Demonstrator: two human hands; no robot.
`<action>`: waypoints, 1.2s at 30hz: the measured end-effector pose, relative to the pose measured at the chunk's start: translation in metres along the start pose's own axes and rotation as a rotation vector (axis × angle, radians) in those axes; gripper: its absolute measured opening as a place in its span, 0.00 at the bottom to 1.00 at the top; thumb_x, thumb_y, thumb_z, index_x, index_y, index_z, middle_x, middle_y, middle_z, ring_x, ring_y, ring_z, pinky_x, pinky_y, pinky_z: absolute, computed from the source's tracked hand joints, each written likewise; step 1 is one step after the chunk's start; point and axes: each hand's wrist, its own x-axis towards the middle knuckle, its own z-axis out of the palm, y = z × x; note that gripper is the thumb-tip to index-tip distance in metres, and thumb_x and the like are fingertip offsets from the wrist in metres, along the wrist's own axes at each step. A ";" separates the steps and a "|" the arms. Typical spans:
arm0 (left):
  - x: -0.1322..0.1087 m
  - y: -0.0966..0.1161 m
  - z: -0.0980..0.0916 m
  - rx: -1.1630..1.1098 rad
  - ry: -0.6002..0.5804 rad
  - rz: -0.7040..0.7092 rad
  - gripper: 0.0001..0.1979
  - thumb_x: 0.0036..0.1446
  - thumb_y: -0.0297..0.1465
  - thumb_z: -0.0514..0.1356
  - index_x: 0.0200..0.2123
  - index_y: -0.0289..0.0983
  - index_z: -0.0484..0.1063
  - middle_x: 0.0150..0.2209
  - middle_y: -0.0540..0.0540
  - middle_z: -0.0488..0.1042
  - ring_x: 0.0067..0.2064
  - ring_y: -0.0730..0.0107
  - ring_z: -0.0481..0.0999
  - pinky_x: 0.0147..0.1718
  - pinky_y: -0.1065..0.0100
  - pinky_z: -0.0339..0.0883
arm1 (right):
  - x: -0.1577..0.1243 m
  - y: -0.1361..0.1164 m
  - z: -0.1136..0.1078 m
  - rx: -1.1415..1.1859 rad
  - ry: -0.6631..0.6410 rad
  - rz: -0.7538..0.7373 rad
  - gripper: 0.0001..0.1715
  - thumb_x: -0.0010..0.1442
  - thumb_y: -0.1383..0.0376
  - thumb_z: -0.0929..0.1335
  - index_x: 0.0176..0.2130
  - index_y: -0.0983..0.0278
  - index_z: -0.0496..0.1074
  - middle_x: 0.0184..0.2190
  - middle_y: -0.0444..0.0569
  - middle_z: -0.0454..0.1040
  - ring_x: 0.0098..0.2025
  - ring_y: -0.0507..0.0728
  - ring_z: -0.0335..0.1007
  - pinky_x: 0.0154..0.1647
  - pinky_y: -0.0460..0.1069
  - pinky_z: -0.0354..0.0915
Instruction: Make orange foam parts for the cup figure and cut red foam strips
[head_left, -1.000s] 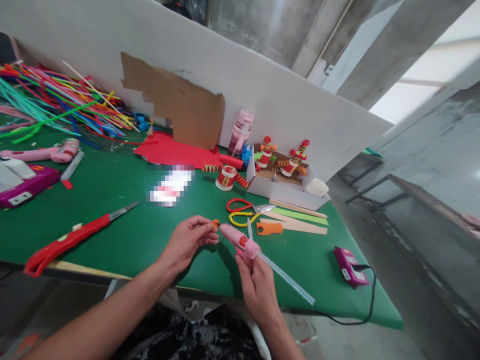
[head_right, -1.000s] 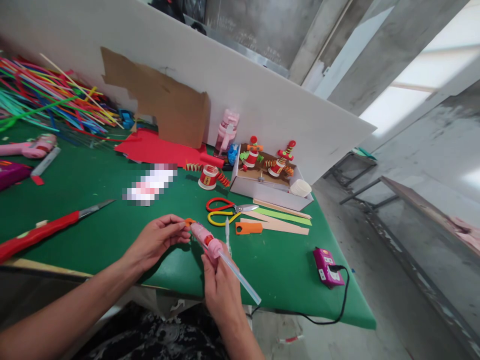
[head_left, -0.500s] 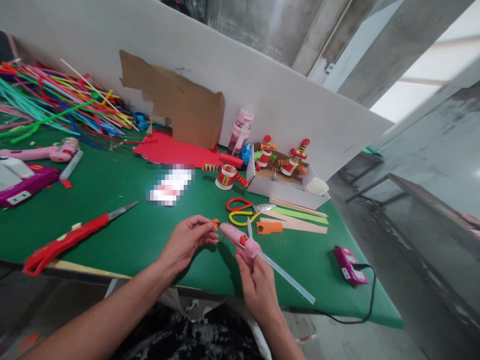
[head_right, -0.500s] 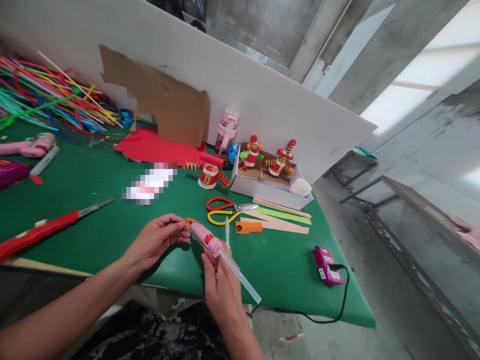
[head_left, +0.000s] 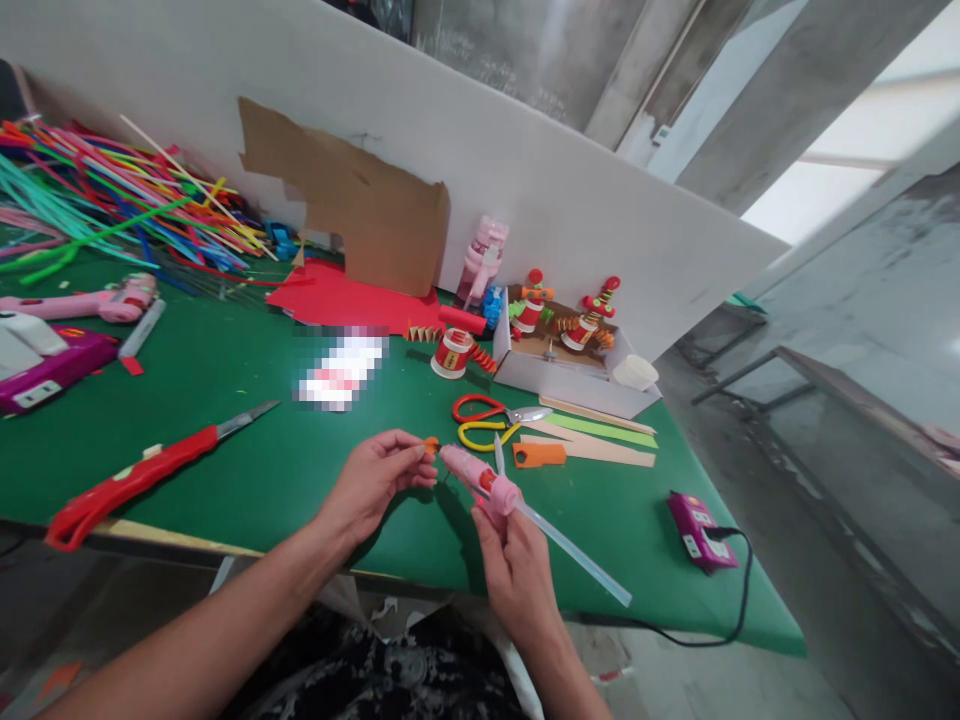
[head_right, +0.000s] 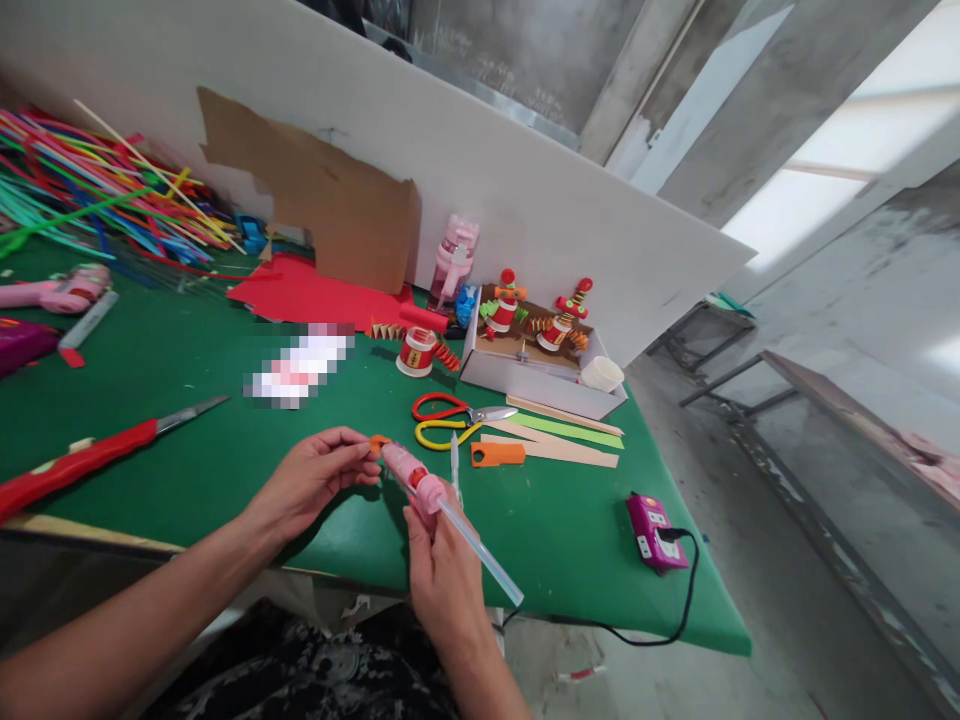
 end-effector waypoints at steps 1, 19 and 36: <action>0.000 0.000 0.000 0.000 0.000 0.000 0.18 0.36 0.33 0.76 0.27 0.33 0.73 0.24 0.45 0.79 0.24 0.69 0.78 0.27 0.69 0.75 | 0.000 0.000 0.000 0.010 0.000 0.000 0.18 0.69 0.63 0.62 0.51 0.66 0.74 0.42 0.57 0.81 0.44 0.62 0.78 0.46 0.53 0.73; 0.000 0.000 0.001 0.002 0.000 0.001 0.19 0.33 0.34 0.77 0.27 0.32 0.73 0.24 0.46 0.78 0.24 0.69 0.78 0.26 0.69 0.75 | 0.000 0.000 0.000 0.005 -0.008 -0.005 0.18 0.69 0.62 0.61 0.51 0.65 0.75 0.42 0.56 0.81 0.44 0.62 0.78 0.47 0.53 0.74; 0.001 -0.001 -0.001 0.004 -0.016 0.009 0.20 0.33 0.35 0.77 0.28 0.33 0.73 0.24 0.46 0.78 0.24 0.69 0.78 0.27 0.68 0.75 | 0.002 0.001 -0.004 0.002 -0.041 -0.010 0.18 0.68 0.63 0.62 0.51 0.67 0.75 0.40 0.57 0.81 0.43 0.62 0.78 0.47 0.53 0.73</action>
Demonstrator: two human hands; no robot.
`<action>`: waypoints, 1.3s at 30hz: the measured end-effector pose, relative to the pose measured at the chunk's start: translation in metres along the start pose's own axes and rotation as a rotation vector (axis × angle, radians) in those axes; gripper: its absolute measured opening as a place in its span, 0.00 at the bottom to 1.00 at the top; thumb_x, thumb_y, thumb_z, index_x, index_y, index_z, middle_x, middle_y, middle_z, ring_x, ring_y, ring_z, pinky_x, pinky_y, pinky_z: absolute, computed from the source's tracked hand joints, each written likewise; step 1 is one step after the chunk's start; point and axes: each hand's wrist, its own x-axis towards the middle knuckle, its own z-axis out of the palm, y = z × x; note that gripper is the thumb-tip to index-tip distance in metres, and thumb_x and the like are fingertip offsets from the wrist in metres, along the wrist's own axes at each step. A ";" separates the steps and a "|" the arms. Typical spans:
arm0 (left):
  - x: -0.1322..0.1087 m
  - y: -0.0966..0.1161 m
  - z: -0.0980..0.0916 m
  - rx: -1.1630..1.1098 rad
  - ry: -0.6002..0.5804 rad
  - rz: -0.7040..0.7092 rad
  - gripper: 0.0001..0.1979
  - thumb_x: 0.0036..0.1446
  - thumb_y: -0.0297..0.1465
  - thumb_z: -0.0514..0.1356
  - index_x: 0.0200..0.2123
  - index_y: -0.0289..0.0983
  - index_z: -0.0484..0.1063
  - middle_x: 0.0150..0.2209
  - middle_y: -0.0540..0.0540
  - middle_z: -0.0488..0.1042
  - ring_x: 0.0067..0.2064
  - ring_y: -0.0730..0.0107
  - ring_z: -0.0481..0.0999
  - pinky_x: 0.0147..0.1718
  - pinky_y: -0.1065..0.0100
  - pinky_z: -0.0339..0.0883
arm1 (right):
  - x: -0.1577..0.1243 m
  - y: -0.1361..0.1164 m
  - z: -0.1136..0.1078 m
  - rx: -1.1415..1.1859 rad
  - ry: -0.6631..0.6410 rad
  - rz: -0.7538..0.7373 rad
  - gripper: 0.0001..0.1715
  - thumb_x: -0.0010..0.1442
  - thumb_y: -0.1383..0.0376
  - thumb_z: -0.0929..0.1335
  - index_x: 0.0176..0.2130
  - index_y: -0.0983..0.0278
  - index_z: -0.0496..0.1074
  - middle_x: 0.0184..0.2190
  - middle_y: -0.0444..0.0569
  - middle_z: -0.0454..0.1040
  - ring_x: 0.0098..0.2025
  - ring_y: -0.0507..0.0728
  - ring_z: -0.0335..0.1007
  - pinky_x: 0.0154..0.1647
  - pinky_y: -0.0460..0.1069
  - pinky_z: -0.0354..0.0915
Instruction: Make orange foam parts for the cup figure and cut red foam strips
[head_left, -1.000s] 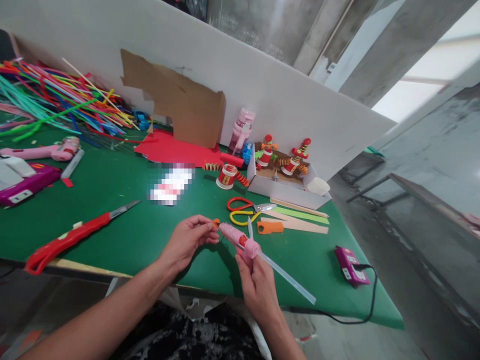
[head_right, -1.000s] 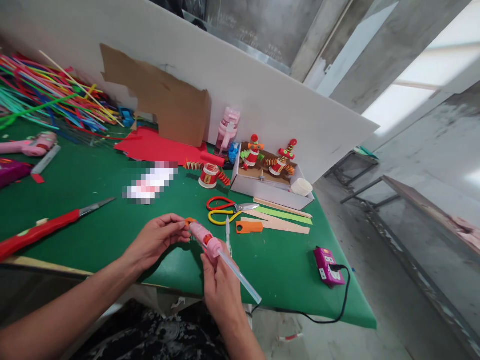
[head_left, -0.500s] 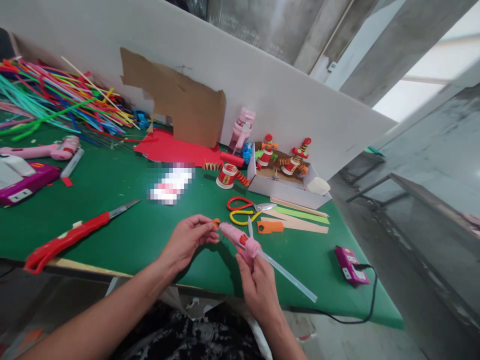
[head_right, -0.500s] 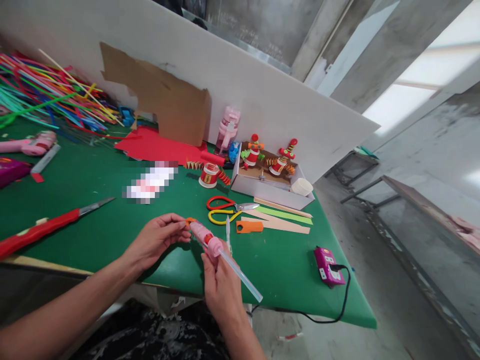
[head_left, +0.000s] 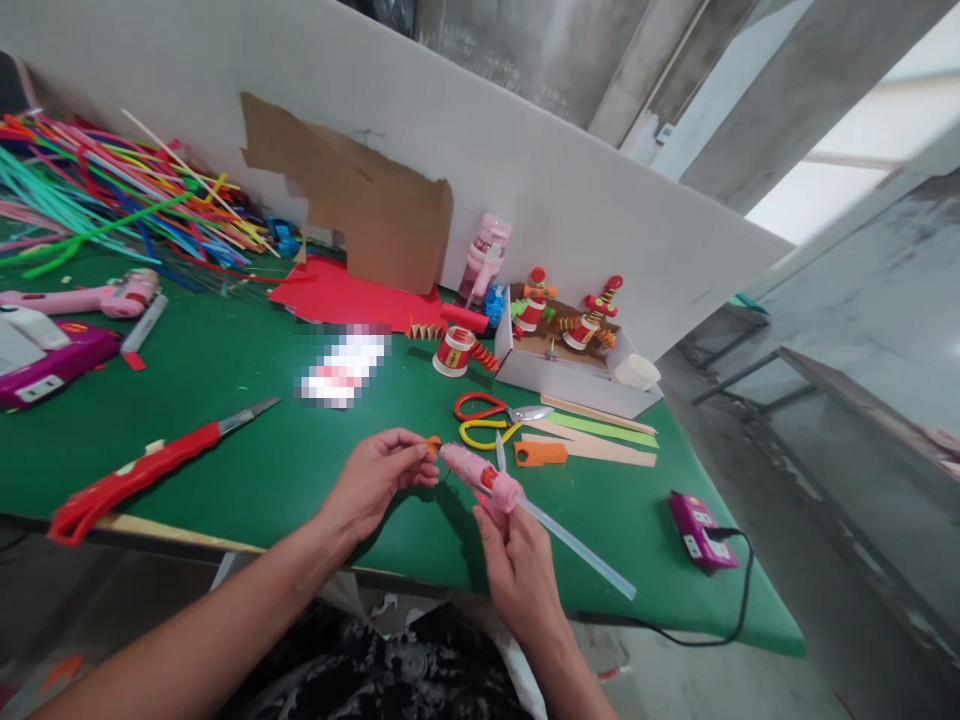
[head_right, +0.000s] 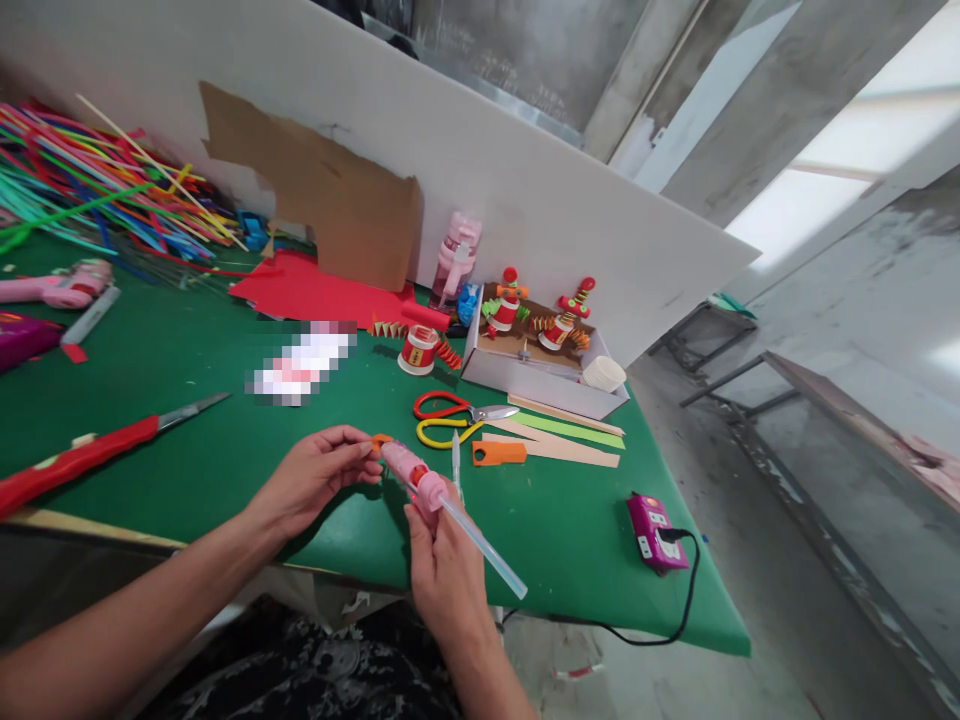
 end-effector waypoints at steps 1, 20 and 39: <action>0.000 0.000 0.000 0.000 0.001 0.004 0.20 0.33 0.35 0.77 0.28 0.33 0.73 0.24 0.46 0.78 0.24 0.70 0.77 0.27 0.68 0.75 | 0.000 0.000 0.000 -0.003 0.000 -0.003 0.18 0.68 0.63 0.62 0.51 0.66 0.75 0.39 0.56 0.81 0.43 0.62 0.79 0.46 0.53 0.74; 0.001 -0.001 -0.001 -0.005 -0.002 -0.008 0.21 0.33 0.36 0.77 0.28 0.32 0.74 0.24 0.45 0.79 0.25 0.70 0.78 0.27 0.69 0.75 | -0.001 -0.002 -0.001 0.042 -0.017 0.004 0.17 0.68 0.64 0.62 0.52 0.67 0.73 0.46 0.57 0.80 0.47 0.61 0.78 0.49 0.51 0.72; -0.002 0.002 0.003 0.001 0.022 -0.015 0.25 0.26 0.39 0.78 0.26 0.32 0.74 0.23 0.46 0.78 0.24 0.70 0.77 0.26 0.69 0.75 | 0.001 -0.002 0.000 0.054 0.000 0.014 0.18 0.68 0.63 0.62 0.51 0.67 0.74 0.41 0.57 0.80 0.42 0.61 0.78 0.45 0.51 0.72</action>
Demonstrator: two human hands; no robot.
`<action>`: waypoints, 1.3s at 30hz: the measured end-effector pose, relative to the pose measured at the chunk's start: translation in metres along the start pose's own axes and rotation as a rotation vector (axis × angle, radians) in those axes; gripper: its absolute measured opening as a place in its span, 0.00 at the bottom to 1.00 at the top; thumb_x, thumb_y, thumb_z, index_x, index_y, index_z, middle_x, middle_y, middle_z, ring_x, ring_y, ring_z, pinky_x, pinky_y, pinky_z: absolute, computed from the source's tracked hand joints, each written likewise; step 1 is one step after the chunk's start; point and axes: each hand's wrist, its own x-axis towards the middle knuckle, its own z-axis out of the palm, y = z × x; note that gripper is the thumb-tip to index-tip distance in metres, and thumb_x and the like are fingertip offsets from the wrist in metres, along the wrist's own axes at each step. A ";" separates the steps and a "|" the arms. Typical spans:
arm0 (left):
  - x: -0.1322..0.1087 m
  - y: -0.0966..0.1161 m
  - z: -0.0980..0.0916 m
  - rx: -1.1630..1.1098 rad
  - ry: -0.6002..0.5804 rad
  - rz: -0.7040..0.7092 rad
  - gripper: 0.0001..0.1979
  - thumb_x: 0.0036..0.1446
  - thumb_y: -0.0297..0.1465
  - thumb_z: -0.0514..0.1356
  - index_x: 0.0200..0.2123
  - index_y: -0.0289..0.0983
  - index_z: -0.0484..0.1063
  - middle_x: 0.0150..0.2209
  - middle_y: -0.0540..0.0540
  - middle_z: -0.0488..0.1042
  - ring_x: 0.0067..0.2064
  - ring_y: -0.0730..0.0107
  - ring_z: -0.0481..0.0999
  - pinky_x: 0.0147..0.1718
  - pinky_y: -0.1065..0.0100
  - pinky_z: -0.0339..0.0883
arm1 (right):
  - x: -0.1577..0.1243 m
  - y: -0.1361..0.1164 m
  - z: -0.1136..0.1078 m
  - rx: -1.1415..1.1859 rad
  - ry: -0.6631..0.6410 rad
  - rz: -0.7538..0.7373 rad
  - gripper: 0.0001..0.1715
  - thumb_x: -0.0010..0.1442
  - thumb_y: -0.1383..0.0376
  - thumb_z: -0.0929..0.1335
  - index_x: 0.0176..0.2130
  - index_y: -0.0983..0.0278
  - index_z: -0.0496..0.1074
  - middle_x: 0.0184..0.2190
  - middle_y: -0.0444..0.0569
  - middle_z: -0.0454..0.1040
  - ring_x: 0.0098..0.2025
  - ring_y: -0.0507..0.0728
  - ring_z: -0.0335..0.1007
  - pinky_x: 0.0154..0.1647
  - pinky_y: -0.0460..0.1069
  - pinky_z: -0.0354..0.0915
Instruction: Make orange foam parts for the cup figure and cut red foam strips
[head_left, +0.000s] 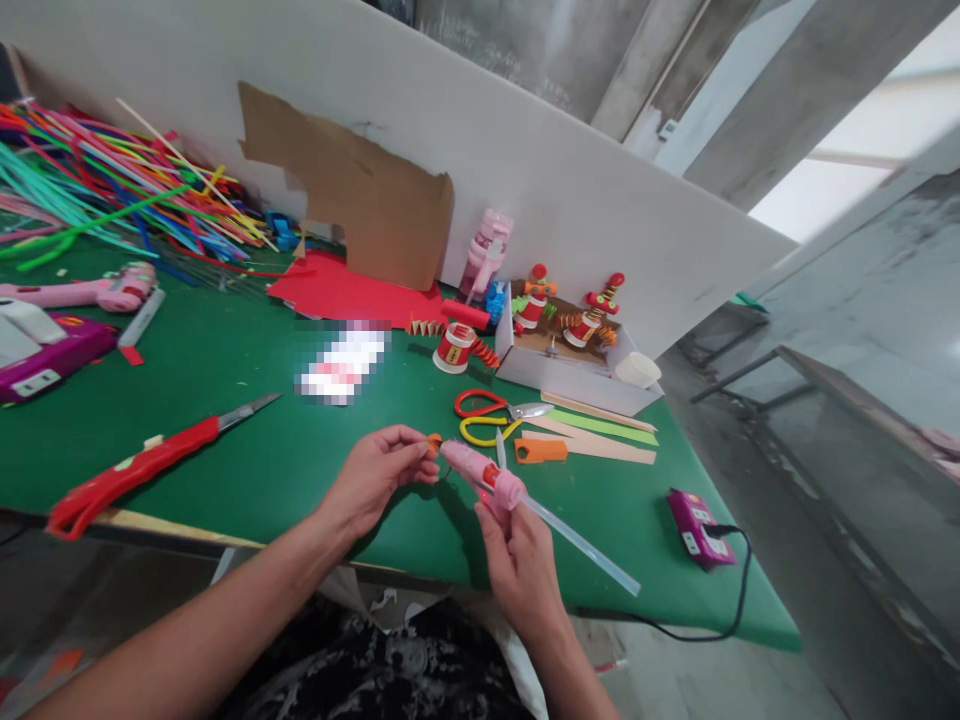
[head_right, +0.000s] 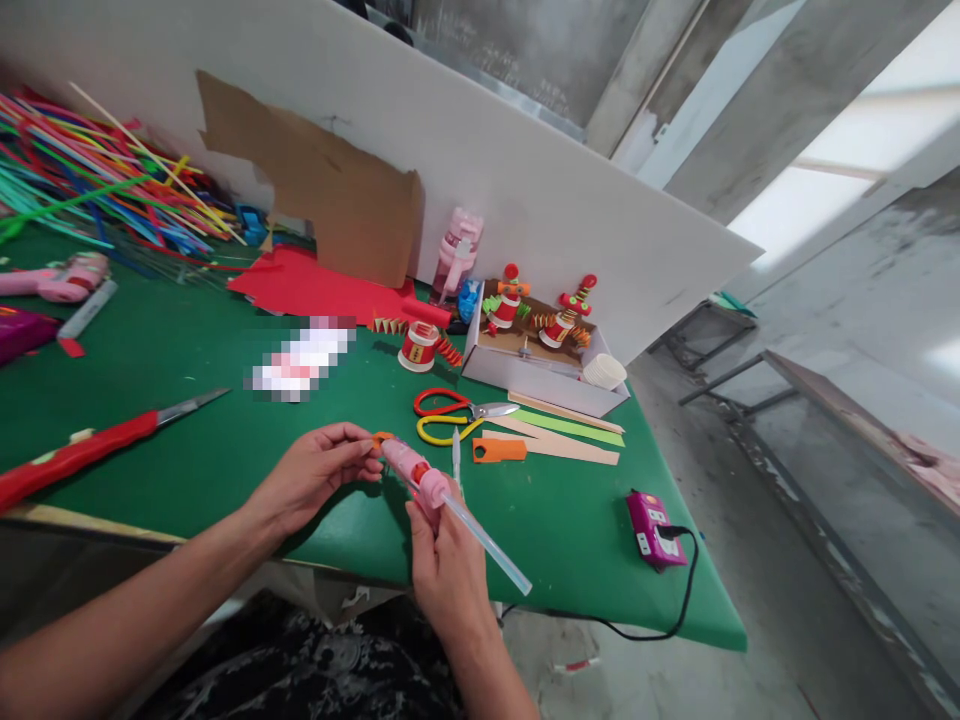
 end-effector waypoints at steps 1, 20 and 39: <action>0.000 0.000 0.000 -0.001 -0.001 0.001 0.25 0.26 0.39 0.78 0.26 0.32 0.74 0.23 0.46 0.78 0.24 0.70 0.77 0.26 0.70 0.75 | 0.000 -0.001 0.000 0.006 0.000 0.004 0.18 0.68 0.63 0.62 0.51 0.67 0.74 0.41 0.57 0.80 0.41 0.61 0.78 0.44 0.51 0.72; 0.006 0.009 -0.009 -0.098 -0.004 -0.138 0.09 0.47 0.21 0.70 0.28 0.32 0.72 0.24 0.43 0.79 0.24 0.69 0.79 0.26 0.71 0.76 | 0.007 -0.003 0.005 0.767 0.019 0.591 0.30 0.57 0.39 0.69 0.35 0.64 0.71 0.26 0.43 0.69 0.21 0.47 0.54 0.20 0.43 0.52; 0.003 0.004 -0.007 -0.085 -0.008 -0.080 0.09 0.44 0.23 0.72 0.28 0.32 0.74 0.24 0.45 0.79 0.23 0.71 0.77 0.25 0.72 0.75 | 0.006 -0.007 0.000 0.211 0.036 0.301 0.19 0.65 0.54 0.63 0.38 0.65 0.75 0.25 0.47 0.74 0.22 0.53 0.63 0.25 0.47 0.61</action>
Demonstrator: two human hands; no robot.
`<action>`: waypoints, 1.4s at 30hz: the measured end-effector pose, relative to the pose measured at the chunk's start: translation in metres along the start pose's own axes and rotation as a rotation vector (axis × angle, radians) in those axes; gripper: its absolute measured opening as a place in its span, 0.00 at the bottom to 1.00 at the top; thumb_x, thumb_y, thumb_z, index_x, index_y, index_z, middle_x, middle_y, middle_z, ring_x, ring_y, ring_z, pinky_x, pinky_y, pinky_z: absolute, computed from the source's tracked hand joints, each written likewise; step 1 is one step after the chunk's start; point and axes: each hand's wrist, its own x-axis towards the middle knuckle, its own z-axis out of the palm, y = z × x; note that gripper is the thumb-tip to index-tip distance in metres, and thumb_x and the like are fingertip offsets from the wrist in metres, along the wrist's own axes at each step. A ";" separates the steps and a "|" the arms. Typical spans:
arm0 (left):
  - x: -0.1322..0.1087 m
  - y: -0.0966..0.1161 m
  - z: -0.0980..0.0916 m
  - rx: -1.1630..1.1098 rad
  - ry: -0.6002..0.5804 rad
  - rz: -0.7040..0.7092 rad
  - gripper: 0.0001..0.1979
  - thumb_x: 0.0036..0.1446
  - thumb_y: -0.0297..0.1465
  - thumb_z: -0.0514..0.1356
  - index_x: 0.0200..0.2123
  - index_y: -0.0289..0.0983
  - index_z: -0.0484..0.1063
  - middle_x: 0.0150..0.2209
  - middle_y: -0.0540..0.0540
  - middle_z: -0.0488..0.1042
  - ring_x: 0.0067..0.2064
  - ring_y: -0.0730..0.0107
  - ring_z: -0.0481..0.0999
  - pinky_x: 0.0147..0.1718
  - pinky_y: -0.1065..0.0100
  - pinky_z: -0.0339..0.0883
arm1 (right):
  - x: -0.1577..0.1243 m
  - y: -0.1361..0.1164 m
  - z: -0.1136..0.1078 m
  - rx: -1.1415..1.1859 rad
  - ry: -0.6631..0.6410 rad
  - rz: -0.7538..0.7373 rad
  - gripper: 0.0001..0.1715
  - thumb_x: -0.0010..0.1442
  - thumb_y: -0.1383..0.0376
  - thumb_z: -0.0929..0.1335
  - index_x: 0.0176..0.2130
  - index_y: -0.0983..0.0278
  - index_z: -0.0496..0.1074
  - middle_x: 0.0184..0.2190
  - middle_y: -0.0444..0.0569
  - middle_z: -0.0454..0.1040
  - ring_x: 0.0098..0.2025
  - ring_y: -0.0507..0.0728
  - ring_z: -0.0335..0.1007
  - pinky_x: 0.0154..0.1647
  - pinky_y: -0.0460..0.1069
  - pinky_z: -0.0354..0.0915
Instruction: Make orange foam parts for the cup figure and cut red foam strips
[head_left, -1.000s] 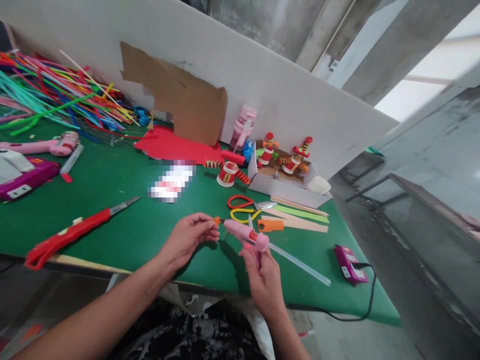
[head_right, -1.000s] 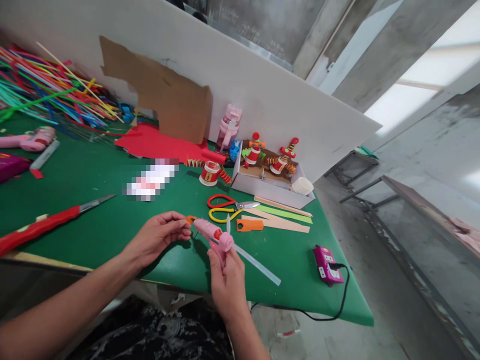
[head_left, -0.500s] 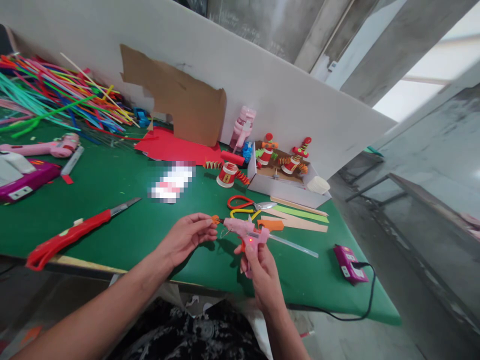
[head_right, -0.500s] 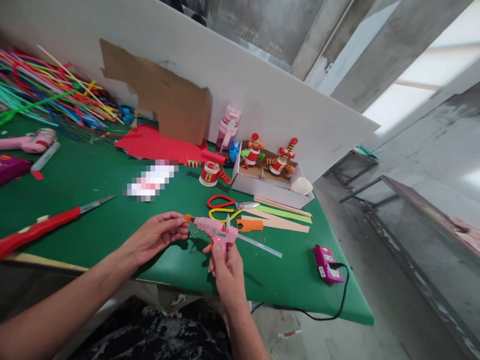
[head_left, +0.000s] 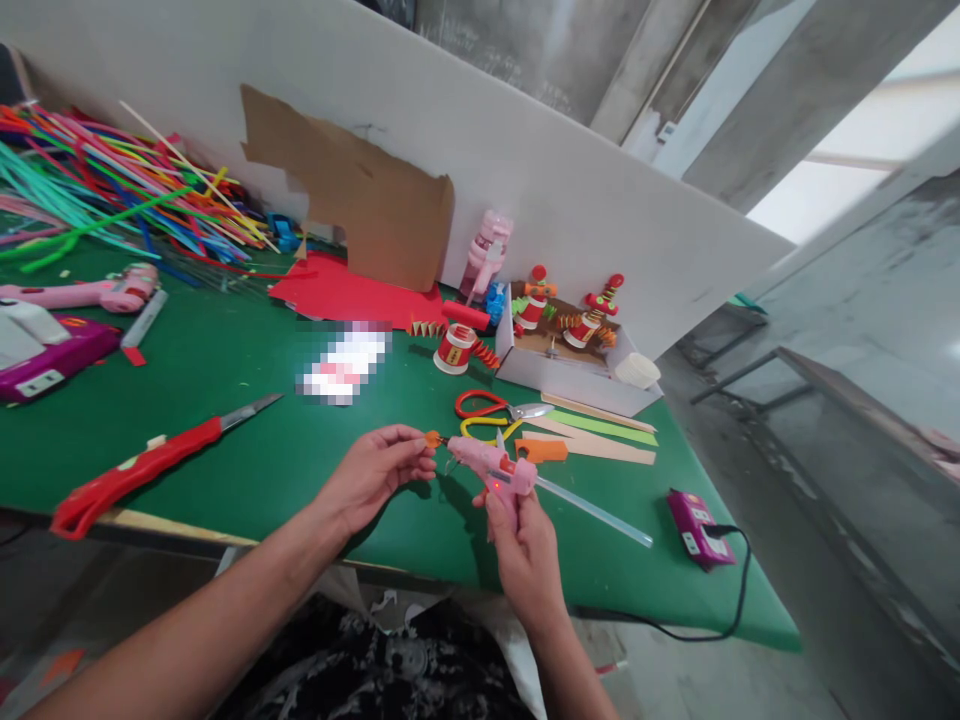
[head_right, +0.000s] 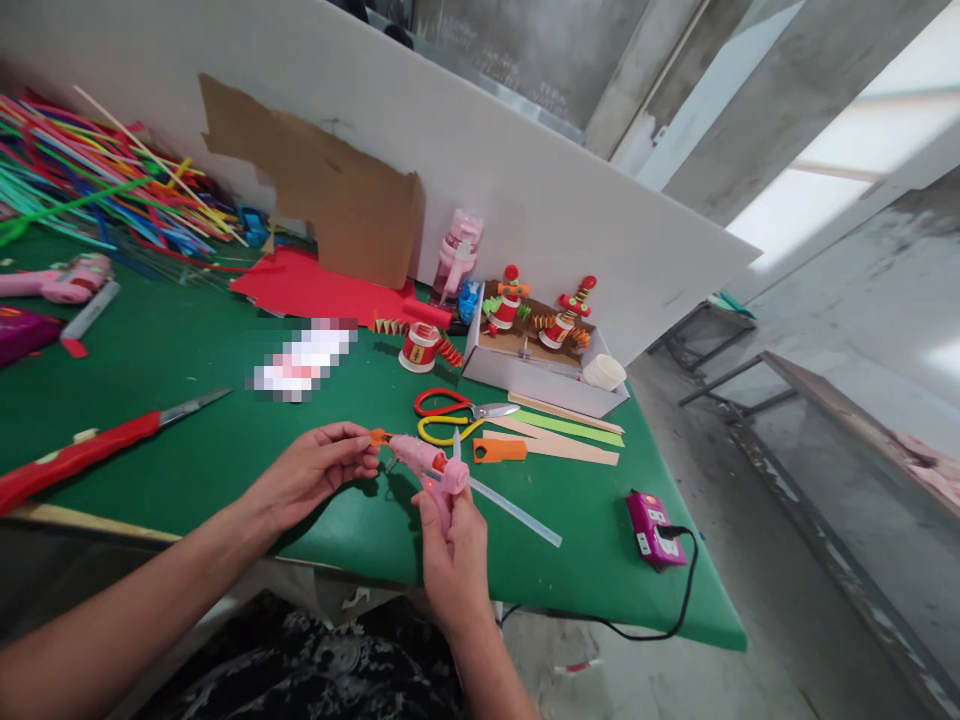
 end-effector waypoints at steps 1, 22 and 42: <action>0.000 0.000 0.000 0.000 -0.004 0.004 0.09 0.44 0.23 0.72 0.28 0.32 0.74 0.24 0.45 0.79 0.23 0.71 0.77 0.25 0.72 0.75 | 0.000 -0.001 0.000 -0.006 -0.002 0.002 0.19 0.65 0.54 0.63 0.38 0.65 0.75 0.25 0.48 0.74 0.22 0.53 0.63 0.25 0.47 0.62; -0.001 0.003 -0.003 -0.063 0.009 -0.011 0.07 0.48 0.21 0.69 0.28 0.32 0.74 0.25 0.45 0.79 0.24 0.72 0.78 0.26 0.74 0.75 | 0.000 0.000 -0.013 0.415 -0.005 0.265 0.29 0.57 0.40 0.69 0.34 0.64 0.75 0.19 0.42 0.66 0.20 0.50 0.55 0.21 0.46 0.54; 0.000 0.049 0.018 0.010 0.077 0.066 0.07 0.48 0.22 0.69 0.29 0.34 0.73 0.23 0.51 0.74 0.21 0.78 0.73 0.22 0.77 0.70 | 0.020 0.072 -0.138 -0.737 0.503 0.376 0.25 0.56 0.43 0.65 0.29 0.62 0.72 0.34 0.58 0.74 0.34 0.63 0.69 0.32 0.54 0.61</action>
